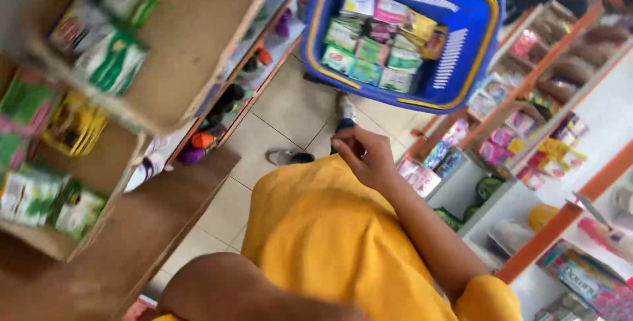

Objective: The person takes sachets of shampoo and soap from a blue plastic basket and places them into organized cardboard boxes on a grocery store shelf, handling each item individually.

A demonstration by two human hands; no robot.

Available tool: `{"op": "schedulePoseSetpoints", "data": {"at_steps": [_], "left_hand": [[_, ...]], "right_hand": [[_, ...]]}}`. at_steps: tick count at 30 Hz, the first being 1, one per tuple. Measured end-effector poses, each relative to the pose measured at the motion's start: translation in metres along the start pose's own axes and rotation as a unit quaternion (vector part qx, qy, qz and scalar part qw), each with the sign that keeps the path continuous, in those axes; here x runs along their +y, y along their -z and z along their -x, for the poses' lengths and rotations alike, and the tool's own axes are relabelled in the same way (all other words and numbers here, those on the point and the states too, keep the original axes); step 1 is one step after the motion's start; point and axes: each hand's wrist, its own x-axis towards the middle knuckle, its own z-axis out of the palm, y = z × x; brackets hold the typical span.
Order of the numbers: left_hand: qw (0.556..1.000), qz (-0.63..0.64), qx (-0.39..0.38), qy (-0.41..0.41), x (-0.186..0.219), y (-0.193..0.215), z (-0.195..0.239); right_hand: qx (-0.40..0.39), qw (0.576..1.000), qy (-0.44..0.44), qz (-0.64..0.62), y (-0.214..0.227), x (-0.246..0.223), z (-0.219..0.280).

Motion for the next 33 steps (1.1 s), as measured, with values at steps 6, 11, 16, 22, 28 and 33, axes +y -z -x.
{"op": "schedulePoseSetpoints", "data": {"at_steps": [6,11,16,22,28,33], "left_hand": [[0.994,-0.018,0.101,0.033,-0.013,0.095,-0.099],[0.917,-0.101,0.356,0.146,-0.106,0.141,-0.109],[0.833,-0.098,0.516,0.177,-0.211,0.149,-0.081],[0.742,-0.180,0.624,0.167,-0.223,0.147,-0.087],[0.708,-0.241,0.638,0.184,-0.205,0.139,-0.094],[0.683,-0.194,0.683,0.169,-0.221,0.136,-0.082]], "right_hand": [[-0.035,0.996,-0.068,0.051,0.093,0.063,-0.031],[-0.009,0.987,-0.083,0.140,0.162,0.123,-0.077],[-0.090,0.976,-0.049,0.190,0.176,0.258,-0.107],[-0.223,0.920,-0.068,0.315,0.137,0.412,-0.127],[-0.267,0.880,-0.130,0.370,0.118,0.433,-0.127],[-0.285,0.860,-0.116,0.406,0.121,0.418,-0.122]]}}
